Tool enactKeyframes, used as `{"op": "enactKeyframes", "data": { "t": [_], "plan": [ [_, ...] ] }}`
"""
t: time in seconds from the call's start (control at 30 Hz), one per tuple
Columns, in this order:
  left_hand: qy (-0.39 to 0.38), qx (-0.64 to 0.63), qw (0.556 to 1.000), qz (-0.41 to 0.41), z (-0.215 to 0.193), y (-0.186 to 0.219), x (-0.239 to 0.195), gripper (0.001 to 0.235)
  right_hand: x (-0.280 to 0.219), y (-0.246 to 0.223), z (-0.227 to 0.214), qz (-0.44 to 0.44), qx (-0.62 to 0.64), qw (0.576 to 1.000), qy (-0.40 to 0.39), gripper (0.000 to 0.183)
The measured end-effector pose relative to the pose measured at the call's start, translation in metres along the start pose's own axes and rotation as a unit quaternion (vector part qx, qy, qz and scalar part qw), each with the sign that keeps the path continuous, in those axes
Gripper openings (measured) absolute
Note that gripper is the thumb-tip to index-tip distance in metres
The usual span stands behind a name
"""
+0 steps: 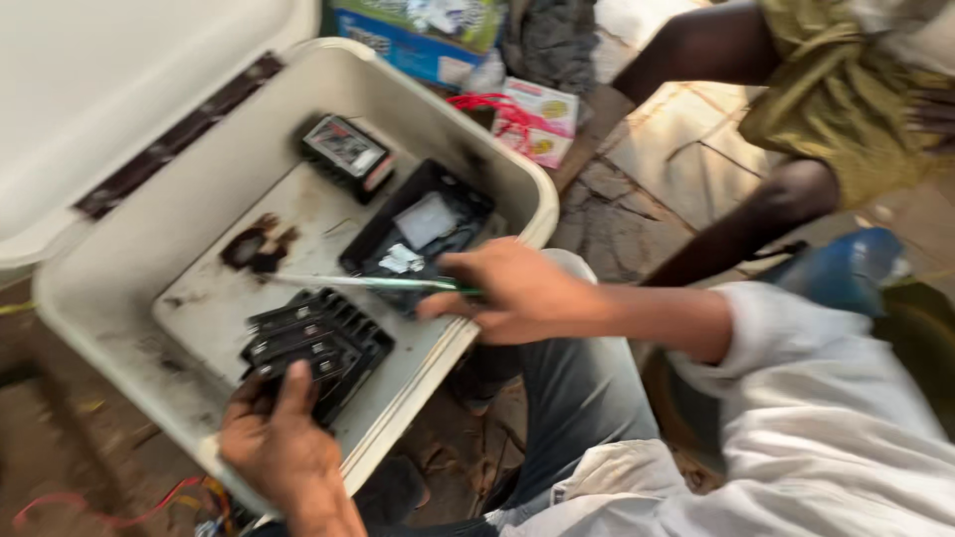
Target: The person sits on the ground and uses a screwdriver to disassemble and reassemble a black electrical component, likely a contactor, resting on a white plastic container. They remove screws, adjust internal parts, and tighten connections.
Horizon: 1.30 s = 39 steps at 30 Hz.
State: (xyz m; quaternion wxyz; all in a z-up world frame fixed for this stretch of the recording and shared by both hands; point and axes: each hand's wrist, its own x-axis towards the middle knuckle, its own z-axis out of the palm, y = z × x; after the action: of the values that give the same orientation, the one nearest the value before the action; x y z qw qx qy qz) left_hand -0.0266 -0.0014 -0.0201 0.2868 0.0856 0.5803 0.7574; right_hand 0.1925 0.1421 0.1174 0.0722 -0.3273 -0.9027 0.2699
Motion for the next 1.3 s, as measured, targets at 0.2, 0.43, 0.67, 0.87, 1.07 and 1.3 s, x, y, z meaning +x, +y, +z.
{"op": "enactKeyframes", "data": {
  "t": [0.2,0.43,0.67,0.87,1.07,1.3],
  "plan": [
    [0.004,-0.057,0.997,-0.043,-0.004,-0.003,0.008,0.027,0.085,-0.002,0.099,-0.226,0.048,0.97,0.079,0.083],
    [-0.054,0.072,0.993,-0.081,-0.02,0.001,0.013,0.033,0.105,-0.006,0.097,-0.234,0.095,0.967,-0.04,0.091],
    [-0.114,0.089,0.988,-0.047,-0.022,0.02,0.003,0.031,0.1,0.053,0.016,-0.206,-0.006,0.977,0.053,0.04],
    [-0.116,0.29,0.949,-0.03,-0.032,0.029,0.002,0.036,0.111,0.115,0.033,-0.139,-0.142,0.98,-0.027,0.027],
    [-0.108,0.31,0.944,-0.038,-0.027,0.041,0.001,0.042,0.132,0.135,0.076,-0.151,-0.228,0.958,-0.086,0.026],
    [-0.152,0.228,0.962,0.016,-0.033,0.044,0.002,0.059,0.158,0.142,0.075,-0.136,-0.183,0.968,-0.101,0.028]
  ]
}}
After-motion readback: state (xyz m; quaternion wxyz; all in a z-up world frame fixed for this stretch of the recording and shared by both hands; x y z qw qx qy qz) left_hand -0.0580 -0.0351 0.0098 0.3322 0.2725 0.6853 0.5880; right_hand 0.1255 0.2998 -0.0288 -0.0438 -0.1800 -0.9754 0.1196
